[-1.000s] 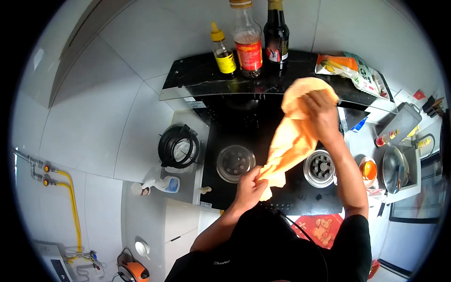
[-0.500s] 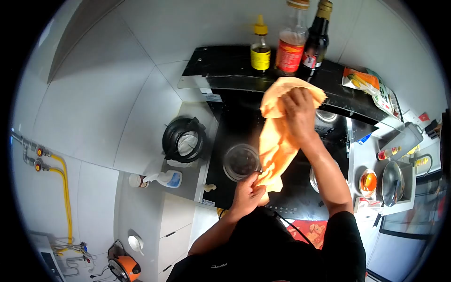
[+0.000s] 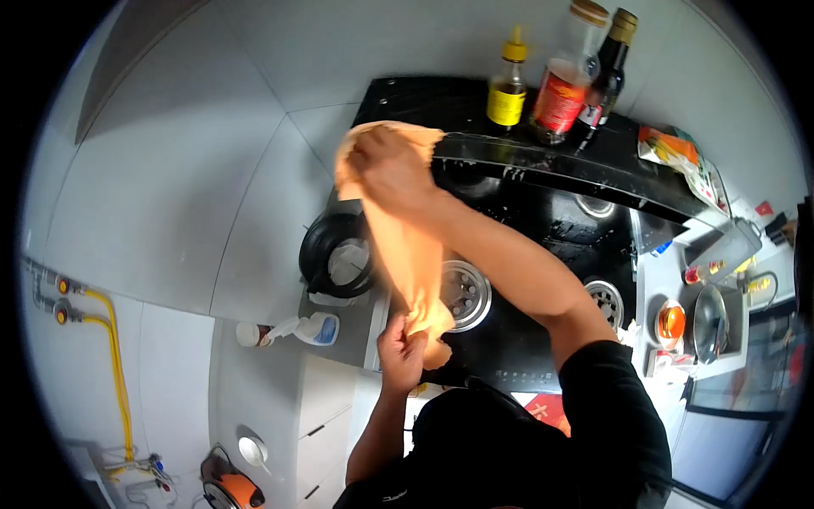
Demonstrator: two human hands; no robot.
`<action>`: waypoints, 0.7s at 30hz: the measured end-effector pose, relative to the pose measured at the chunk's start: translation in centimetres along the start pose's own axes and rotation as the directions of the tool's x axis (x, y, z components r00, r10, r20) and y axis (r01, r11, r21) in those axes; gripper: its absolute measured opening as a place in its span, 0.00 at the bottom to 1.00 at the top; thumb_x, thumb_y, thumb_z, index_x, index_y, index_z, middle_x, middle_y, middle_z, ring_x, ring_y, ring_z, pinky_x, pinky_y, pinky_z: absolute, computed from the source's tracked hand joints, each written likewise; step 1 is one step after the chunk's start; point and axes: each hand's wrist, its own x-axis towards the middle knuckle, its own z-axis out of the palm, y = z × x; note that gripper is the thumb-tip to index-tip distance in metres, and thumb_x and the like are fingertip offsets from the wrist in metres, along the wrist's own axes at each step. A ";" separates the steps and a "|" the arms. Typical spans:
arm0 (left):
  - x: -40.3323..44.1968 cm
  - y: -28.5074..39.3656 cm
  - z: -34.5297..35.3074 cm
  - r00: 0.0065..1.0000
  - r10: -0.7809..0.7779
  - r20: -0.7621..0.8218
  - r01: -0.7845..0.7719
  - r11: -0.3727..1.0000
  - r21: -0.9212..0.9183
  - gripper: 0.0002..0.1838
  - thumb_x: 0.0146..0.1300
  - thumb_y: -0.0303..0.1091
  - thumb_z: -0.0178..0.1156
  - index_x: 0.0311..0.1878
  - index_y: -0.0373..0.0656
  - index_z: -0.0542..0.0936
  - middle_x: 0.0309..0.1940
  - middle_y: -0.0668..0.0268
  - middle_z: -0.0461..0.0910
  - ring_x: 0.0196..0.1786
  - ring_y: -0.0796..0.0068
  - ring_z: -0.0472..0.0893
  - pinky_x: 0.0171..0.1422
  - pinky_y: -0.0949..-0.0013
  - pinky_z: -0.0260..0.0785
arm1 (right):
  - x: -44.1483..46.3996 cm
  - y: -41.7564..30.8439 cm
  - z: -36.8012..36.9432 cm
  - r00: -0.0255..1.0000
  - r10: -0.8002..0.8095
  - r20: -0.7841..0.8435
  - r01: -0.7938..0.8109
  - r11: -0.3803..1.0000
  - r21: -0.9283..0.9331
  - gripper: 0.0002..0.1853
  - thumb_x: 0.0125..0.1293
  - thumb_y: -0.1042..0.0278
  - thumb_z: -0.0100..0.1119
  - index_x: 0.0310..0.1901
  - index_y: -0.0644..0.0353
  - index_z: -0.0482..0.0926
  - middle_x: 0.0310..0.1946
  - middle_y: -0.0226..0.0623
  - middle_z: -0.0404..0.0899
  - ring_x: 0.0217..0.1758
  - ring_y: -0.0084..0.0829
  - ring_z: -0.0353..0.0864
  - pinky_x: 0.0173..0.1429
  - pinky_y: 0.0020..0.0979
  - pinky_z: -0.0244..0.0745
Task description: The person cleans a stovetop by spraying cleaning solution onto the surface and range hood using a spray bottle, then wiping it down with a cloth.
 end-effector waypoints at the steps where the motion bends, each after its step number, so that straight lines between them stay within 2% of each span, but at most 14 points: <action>1: 0.0 0.2 0.0 0.999 -0.020 -0.034 0.017 0.998 -0.059 0.09 0.70 0.20 0.60 0.51 0.34 0.80 0.41 0.72 0.81 0.43 0.86 0.75 0.49 0.78 0.69 | 0.9 -0.7 0.4 1.000 -0.010 0.011 0.011 0.999 -0.036 0.15 0.54 0.68 0.62 0.43 0.61 0.87 0.47 0.38 0.82 0.54 0.39 0.77 0.60 0.35 0.76; 2: 0.1 0.6 0.1 0.997 -0.041 -0.069 0.032 0.992 -0.118 0.08 0.72 0.20 0.60 0.52 0.35 0.80 0.43 0.74 0.81 0.44 0.87 0.75 0.51 0.78 0.68 | 1.8 -1.2 0.6 1.000 -0.021 0.021 0.023 0.997 -0.071 0.15 0.55 0.67 0.61 0.43 0.61 0.87 0.47 0.39 0.82 0.55 0.38 0.78 0.61 0.34 0.76; 3: 0.3 1.3 0.3 0.992 -0.051 -0.116 0.036 0.991 -0.129 0.07 0.70 0.16 0.57 0.48 0.35 0.79 0.40 0.73 0.79 0.42 0.87 0.73 0.47 0.79 0.66 | 2.4 -1.3 0.9 0.998 -0.033 0.061 0.036 0.998 -0.046 0.15 0.56 0.67 0.61 0.44 0.62 0.87 0.47 0.39 0.82 0.55 0.38 0.79 0.61 0.33 0.77; 9: 0.5 2.2 2.0 0.994 -0.073 -0.085 0.060 0.988 -0.143 0.07 0.71 0.16 0.57 0.48 0.36 0.79 0.41 0.73 0.81 0.42 0.88 0.75 0.46 0.80 0.67 | -0.9 0.5 -1.6 0.991 0.005 0.137 0.005 0.997 -0.075 0.17 0.57 0.66 0.61 0.47 0.63 0.86 0.50 0.41 0.81 0.58 0.39 0.79 0.62 0.35 0.77; 10: 0.6 1.9 2.6 0.998 -0.049 -0.044 0.043 0.988 -0.146 0.07 0.71 0.17 0.57 0.48 0.36 0.80 0.41 0.73 0.82 0.42 0.88 0.75 0.46 0.79 0.68 | -1.4 1.5 -3.7 0.969 -0.033 0.244 0.064 0.991 -0.120 0.19 0.57 0.64 0.62 0.48 0.63 0.86 0.52 0.42 0.81 0.61 0.40 0.79 0.65 0.36 0.75; 11: 0.5 2.0 3.5 0.998 -0.061 -0.031 0.055 0.985 -0.162 0.07 0.70 0.17 0.58 0.49 0.35 0.80 0.41 0.72 0.82 0.42 0.88 0.76 0.46 0.79 0.68 | -2.5 2.5 -4.9 0.970 -0.052 0.237 0.083 0.989 -0.126 0.19 0.57 0.63 0.61 0.48 0.63 0.86 0.51 0.41 0.81 0.62 0.40 0.78 0.67 0.35 0.73; 13: 0.4 2.1 5.1 0.999 -0.047 0.006 0.047 0.987 -0.152 0.08 0.69 0.18 0.59 0.50 0.34 0.80 0.40 0.72 0.83 0.41 0.88 0.76 0.45 0.78 0.69 | -4.7 4.6 -7.4 0.976 -0.059 0.209 0.078 0.993 -0.087 0.18 0.57 0.65 0.61 0.48 0.63 0.85 0.51 0.40 0.81 0.60 0.38 0.79 0.63 0.35 0.77; 14: 0.3 2.0 5.6 0.999 -0.044 -0.007 0.043 0.987 -0.152 0.08 0.69 0.18 0.59 0.50 0.34 0.80 0.40 0.72 0.83 0.41 0.88 0.76 0.45 0.78 0.69 | -5.7 5.3 -9.2 0.991 -0.056 0.122 0.065 0.996 -0.068 0.15 0.55 0.68 0.62 0.43 0.64 0.86 0.46 0.41 0.83 0.55 0.38 0.82 0.60 0.33 0.78; 15: 0.3 1.8 6.0 0.999 -0.031 0.030 0.035 0.990 -0.134 0.09 0.69 0.19 0.60 0.50 0.33 0.81 0.38 0.72 0.83 0.40 0.88 0.76 0.44 0.78 0.69 | -6.8 6.4 -10.5 0.988 -0.056 0.144 0.069 0.994 -0.088 0.15 0.55 0.67 0.61 0.43 0.64 0.86 0.47 0.39 0.82 0.55 0.37 0.81 0.60 0.33 0.78; 16: 0.4 1.7 6.4 0.998 -0.017 0.068 0.025 0.993 -0.117 0.09 0.69 0.20 0.61 0.51 0.33 0.81 0.37 0.72 0.83 0.39 0.88 0.76 0.43 0.77 0.69 | -7.7 7.0 -12.3 0.976 0.002 0.216 0.014 0.997 -0.072 0.19 0.54 0.69 0.62 0.49 0.62 0.85 0.51 0.37 0.81 0.59 0.38 0.80 0.64 0.35 0.79; 17: 0.3 1.9 6.8 0.998 -0.020 0.063 0.028 0.992 -0.124 0.10 0.68 0.21 0.62 0.52 0.34 0.81 0.35 0.73 0.81 0.37 0.88 0.74 0.41 0.77 0.68 | -8.3 7.5 -13.7 0.981 -0.001 0.196 0.021 0.995 -0.100 0.18 0.54 0.71 0.62 0.48 0.62 0.86 0.51 0.37 0.82 0.59 0.38 0.81 0.65 0.36 0.78; 18: 0.1 2.0 6.7 0.998 -0.022 0.053 0.029 0.991 -0.129 0.10 0.68 0.21 0.62 0.52 0.34 0.81 0.35 0.73 0.81 0.37 0.88 0.74 0.41 0.77 0.68 | -8.7 7.8 -14.5 0.990 -0.003 0.143 0.019 0.994 -0.108 0.16 0.54 0.72 0.62 0.46 0.63 0.87 0.50 0.38 0.82 0.58 0.38 0.81 0.64 0.36 0.79; 20: -0.1 1.9 6.3 0.996 0.006 0.086 -0.003 0.999 -0.033 0.10 0.68 0.22 0.63 0.51 0.34 0.81 0.33 0.72 0.79 0.36 0.88 0.73 0.41 0.77 0.67 | -9.2 8.2 -14.1 0.992 -0.020 0.126 0.035 0.992 -0.118 0.13 0.58 0.71 0.60 0.43 0.63 0.86 0.50 0.38 0.81 0.57 0.38 0.80 0.64 0.36 0.78; 21: -0.3 1.8 6.1 0.997 -0.005 0.078 0.008 0.999 -0.043 0.09 0.68 0.22 0.63 0.50 0.34 0.80 0.33 0.72 0.78 0.36 0.88 0.73 0.41 0.77 0.67 | -8.9 7.9 -13.4 0.993 -0.011 0.119 0.025 0.992 -0.120 0.13 0.58 0.70 0.60 0.43 0.63 0.86 0.49 0.38 0.81 0.57 0.39 0.79 0.63 0.37 0.78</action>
